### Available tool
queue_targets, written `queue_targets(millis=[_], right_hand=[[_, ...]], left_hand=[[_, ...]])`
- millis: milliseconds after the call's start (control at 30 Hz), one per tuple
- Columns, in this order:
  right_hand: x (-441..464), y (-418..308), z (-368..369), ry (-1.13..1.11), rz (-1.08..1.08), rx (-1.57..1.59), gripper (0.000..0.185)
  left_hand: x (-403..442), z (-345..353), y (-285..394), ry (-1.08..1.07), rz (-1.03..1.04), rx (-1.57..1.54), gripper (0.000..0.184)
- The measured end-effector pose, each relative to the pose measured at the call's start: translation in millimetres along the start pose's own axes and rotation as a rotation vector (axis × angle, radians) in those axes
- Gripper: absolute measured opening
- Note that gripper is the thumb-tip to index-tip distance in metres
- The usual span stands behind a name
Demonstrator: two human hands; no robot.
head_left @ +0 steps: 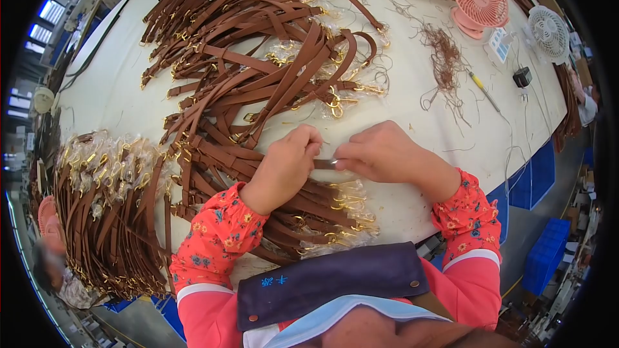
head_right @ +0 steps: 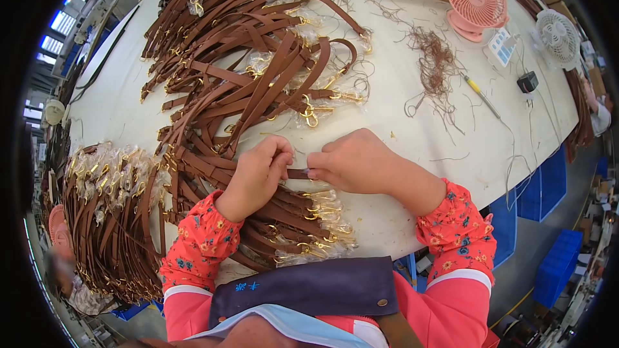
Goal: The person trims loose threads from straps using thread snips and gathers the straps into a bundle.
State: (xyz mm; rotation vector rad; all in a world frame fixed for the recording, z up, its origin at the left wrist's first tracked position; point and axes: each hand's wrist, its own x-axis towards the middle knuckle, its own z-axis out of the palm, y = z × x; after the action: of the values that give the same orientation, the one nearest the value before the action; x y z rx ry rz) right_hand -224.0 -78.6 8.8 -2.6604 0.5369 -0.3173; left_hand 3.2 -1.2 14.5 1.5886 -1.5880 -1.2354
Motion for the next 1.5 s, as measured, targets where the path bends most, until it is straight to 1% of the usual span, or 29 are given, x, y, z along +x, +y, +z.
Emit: queue_targets(millis=[67,100,200,300,367,400,467,500,567,600,667,700,767,867,900,967,1000,1033,1067,1133,1167,1233,1300,1333,1400,1433,1500], right_hand=[[-2,7,-3,0.021,0.050,0.051,0.022],[-2,9,-6,0.048,0.097,0.027,0.022],[-7,19,-19,0.122,0.213,-0.078,0.023],[-10,35,-29,0.173,0.253,-0.189,0.022],[-9,34,-36,0.194,0.238,-0.199,0.021],[-5,33,-36,0.261,0.149,-0.241,0.020],[0,26,-38,0.395,-0.016,-0.331,0.020],[1,21,-35,0.383,-0.021,-0.253,0.021],[0,17,-19,0.353,-0.025,-0.109,0.022],[0,14,-12,0.283,-0.045,0.008,0.023],[5,5,2,0.136,-0.078,0.240,0.026],[9,0,5,0.095,-0.058,0.300,0.029],[18,-11,11,0.005,-0.017,0.424,0.036],[36,-16,21,-0.150,0.146,0.771,0.048],[43,-16,27,-0.180,0.160,0.875,0.051],[60,-17,40,-0.256,0.191,1.081,0.056],[69,-21,41,-0.307,0.165,1.088,0.056],[77,-25,40,-0.355,0.143,1.096,0.057],[84,-29,40,-0.401,0.126,1.103,0.057],[94,-36,45,-0.431,0.104,1.090,0.054],[97,-39,46,-0.441,0.099,1.083,0.052],[105,-53,39,-0.542,0.150,1.169,0.048],[110,-66,41,-0.589,0.188,1.232,0.040],[112,-69,41,-0.582,0.210,1.230,0.041],[116,-76,40,-0.566,0.256,1.227,0.043],[118,-77,44,-0.529,0.289,1.170,0.051],[120,-85,45,-0.413,0.167,0.981,0.057]], left_hand=[[0,2,-9,0.107,0.140,-0.005,0.015],[0,3,-14,0.164,0.210,-0.007,0.015],[5,-3,-19,0.231,0.608,0.425,0.010],[-6,-15,-7,-0.200,0.458,0.363,0.009],[-11,-20,-1,-0.364,0.383,0.333,0.013],[-13,-22,1,-0.442,0.346,0.311,0.015],[-20,-22,4,-0.361,0.360,0.385,0.014],[-25,-23,4,-0.326,0.372,0.420,0.013],[-39,-27,-2,-0.057,0.565,0.497,0.015],[-48,-30,-3,0.074,0.661,0.535,0.016],[-77,-45,1,0.141,0.546,0.492,0.021],[-94,-53,1,0.173,0.488,0.469,0.024],[-133,-58,-12,0.345,0.346,0.397,0.030],[-190,-47,-29,0.647,0.145,0.305,0.037],[-207,-38,-34,0.756,0.080,0.274,0.039],[-235,-16,-60,0.801,-0.061,-0.100,0.048],[-247,-4,-67,0.816,-0.124,-0.291,0.054],[-251,11,-62,0.796,-0.109,-0.502,0.057],[-253,24,-63,0.736,-0.118,-0.646,0.062],[-244,49,-46,0.729,-0.074,-0.910,0.067],[-238,54,-43,0.762,-0.058,-0.999,0.068],[-225,57,-38,0.809,-0.025,-1.171,0.070],[-206,57,-40,0.779,0.027,-1.288,0.067],[-197,55,-41,0.763,0.054,-1.345,0.066],[-182,45,-42,0.606,0.089,-1.401,0.055],[-176,42,-43,0.524,0.100,-1.426,0.050],[-158,37,-47,0.557,0.035,-1.385,0.043]])
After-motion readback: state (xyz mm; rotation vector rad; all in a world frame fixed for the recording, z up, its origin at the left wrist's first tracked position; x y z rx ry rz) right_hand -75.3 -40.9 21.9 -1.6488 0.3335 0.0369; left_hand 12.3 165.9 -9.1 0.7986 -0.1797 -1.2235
